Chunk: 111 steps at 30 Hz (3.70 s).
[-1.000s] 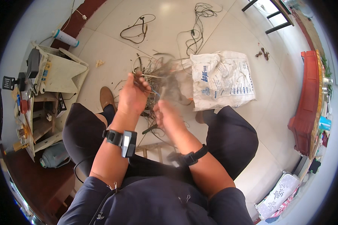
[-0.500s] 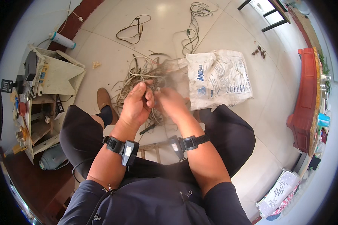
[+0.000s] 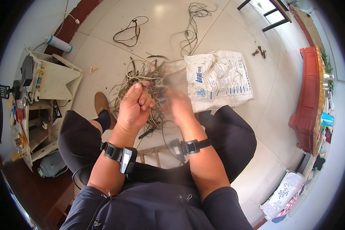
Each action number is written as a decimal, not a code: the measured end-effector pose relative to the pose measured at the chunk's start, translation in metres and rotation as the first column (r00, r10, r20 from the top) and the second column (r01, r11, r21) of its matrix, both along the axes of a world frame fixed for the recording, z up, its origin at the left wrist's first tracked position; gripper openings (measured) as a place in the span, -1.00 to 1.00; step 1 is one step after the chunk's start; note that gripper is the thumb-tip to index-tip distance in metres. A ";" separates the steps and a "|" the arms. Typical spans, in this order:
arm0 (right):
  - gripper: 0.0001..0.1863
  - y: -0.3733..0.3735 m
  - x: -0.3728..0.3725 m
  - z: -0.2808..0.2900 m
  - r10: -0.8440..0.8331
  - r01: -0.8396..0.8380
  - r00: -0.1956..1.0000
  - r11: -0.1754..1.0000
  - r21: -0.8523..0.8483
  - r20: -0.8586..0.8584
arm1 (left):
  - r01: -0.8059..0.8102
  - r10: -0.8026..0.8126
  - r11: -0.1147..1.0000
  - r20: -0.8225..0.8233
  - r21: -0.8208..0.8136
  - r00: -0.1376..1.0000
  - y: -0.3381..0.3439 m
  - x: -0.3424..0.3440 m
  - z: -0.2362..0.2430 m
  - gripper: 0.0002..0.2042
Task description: The person strips insulation from wires using pliers and wraps white tape around a wire junction.
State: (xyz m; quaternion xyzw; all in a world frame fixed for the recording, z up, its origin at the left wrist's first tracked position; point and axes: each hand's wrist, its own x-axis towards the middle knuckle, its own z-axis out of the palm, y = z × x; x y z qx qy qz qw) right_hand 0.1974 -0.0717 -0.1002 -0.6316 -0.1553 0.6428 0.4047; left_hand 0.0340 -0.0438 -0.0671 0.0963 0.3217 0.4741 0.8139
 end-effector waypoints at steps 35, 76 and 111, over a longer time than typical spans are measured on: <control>-0.72 -0.014 -0.039 -0.009 0.054 -0.247 0.828 0.929 0.277 0.558 | 0.032 0.060 0.993 -0.717 0.114 0.695 -0.016 0.022 -0.026 -0.76; -0.58 -0.045 -0.101 -0.010 0.277 -0.501 0.768 0.821 0.274 0.577 | -0.417 0.294 0.847 -0.361 -0.331 0.885 0.034 -0.037 -0.047 -0.84; -0.56 0.007 -0.015 0.024 0.147 -0.035 0.933 0.945 0.327 -0.327 | 0.595 -0.252 0.796 -0.832 0.113 0.494 -0.047 -0.010 -0.009 -0.86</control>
